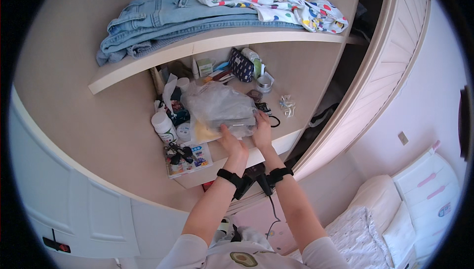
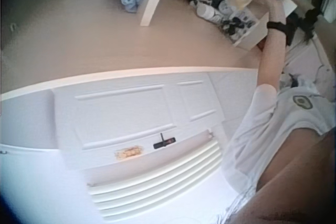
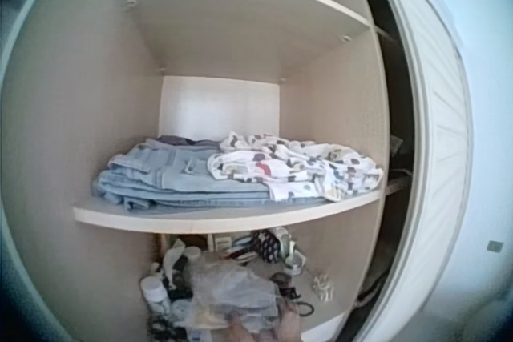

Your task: The recorder picks up a package of face towels and some tissues, walks to a closet, and stores them inside.

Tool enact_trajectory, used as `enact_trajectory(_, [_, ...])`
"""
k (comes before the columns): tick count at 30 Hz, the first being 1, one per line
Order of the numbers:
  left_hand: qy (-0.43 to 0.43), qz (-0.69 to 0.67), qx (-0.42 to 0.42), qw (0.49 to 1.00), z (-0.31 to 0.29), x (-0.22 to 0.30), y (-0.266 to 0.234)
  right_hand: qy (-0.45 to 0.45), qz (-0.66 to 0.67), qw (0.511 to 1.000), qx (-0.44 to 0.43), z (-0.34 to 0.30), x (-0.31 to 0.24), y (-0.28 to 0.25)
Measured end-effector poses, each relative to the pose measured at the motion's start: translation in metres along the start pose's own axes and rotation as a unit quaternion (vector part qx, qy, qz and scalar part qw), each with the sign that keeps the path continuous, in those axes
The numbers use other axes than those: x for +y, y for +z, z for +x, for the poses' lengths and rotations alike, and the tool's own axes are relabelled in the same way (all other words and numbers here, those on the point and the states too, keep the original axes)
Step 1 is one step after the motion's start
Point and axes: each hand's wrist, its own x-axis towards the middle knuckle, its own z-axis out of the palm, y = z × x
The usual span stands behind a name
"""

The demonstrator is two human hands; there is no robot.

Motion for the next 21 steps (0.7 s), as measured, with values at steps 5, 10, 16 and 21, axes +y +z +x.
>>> enact_trajectory(5, [-0.013,0.107,-0.030,0.994,0.005,-0.010,-0.015,-0.005,0.003,0.999,0.050,0.004,0.007,0.005])
enact_trajectory(10, [-0.199,0.163,-0.130,0.958,-0.006,0.020,-0.006,0.001,0.002,0.998,0.057,0.004,0.005,0.004])
enact_trajectory(16, [-0.268,0.254,-0.169,0.914,0.000,0.036,-0.009,-0.028,-0.042,0.997,0.063,-0.001,-0.013,0.008])
enact_trajectory(21, [-0.214,0.365,-0.247,0.872,-0.025,0.043,-0.033,-0.001,0.047,0.996,0.077,-0.004,-0.013,0.004])
